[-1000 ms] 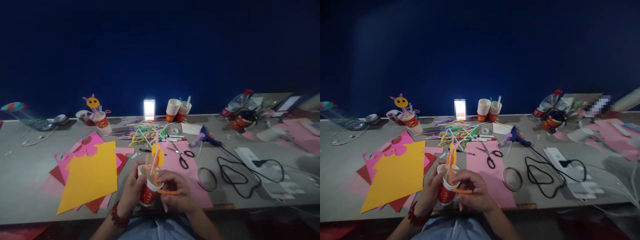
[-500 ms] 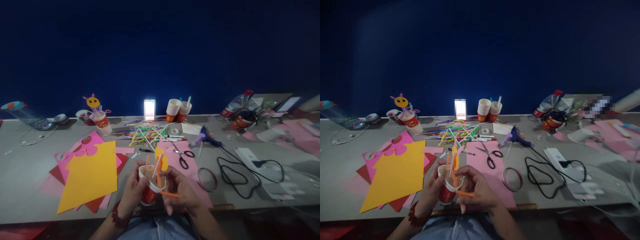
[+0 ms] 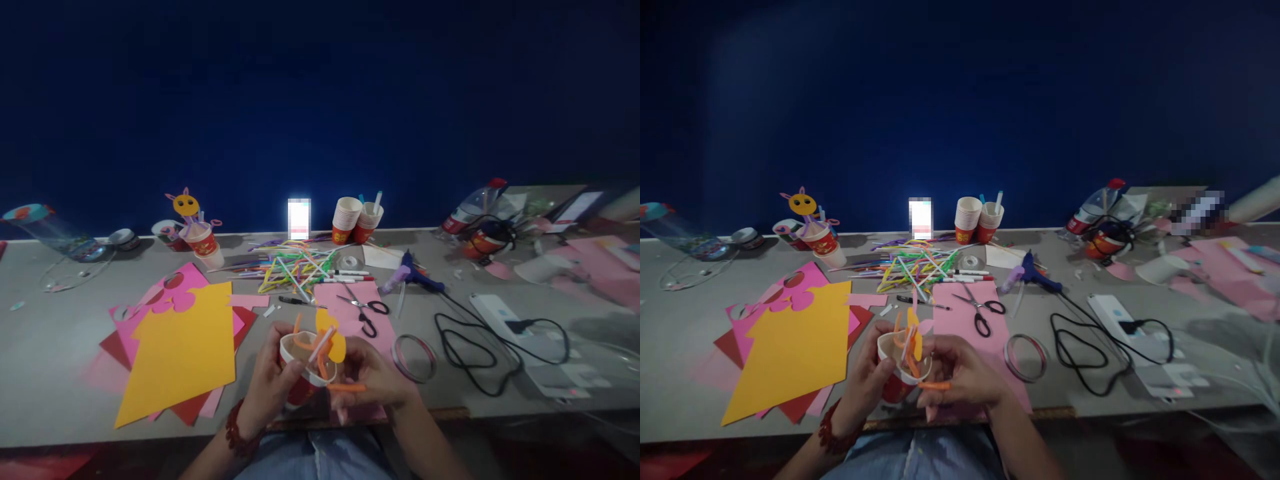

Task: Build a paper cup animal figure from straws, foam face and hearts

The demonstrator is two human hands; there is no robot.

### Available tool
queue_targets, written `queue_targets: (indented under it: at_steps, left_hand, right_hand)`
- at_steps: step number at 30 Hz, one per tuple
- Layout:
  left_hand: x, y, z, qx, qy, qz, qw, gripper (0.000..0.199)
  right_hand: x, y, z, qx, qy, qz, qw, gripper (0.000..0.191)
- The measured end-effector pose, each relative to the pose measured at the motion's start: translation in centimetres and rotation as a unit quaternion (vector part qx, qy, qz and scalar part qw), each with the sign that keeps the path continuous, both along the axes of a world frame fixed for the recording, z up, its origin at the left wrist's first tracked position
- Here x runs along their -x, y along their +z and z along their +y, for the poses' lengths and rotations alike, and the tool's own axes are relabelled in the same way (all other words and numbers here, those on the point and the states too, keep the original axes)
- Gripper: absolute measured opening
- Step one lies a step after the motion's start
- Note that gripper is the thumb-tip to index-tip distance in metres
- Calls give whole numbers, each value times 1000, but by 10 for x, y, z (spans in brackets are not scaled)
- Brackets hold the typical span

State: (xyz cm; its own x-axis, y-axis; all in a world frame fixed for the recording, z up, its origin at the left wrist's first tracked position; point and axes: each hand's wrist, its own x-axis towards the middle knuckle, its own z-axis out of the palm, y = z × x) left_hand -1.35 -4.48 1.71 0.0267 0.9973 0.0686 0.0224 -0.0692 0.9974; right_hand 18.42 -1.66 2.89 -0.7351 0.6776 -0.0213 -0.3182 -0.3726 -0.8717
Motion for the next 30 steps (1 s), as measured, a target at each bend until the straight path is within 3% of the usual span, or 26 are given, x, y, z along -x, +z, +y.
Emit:
queue_targets:
  at_steps: [11, 18, 26, 30]
  left_hand:
    - [-2, -2, 0, -7, -44, -45, 998, 42]
    - [-3, -1, -1, -2, -75, -94, 993, 42]
    - [-1, -8, 0, -15, -37, -82, 996, 46]
    - [0, -9, 1, -19, -24, -70, 997, 44]
  right_hand:
    - [3, -5, -1, 36, -32, -20, 999, 48]
    - [8, 3, -3, -61, -135, -37, 988, 42]
    - [11, -12, -16, -99, -245, -109, 958, 42]
    - [12, -3, -15, -119, -231, -108, 960, 38]
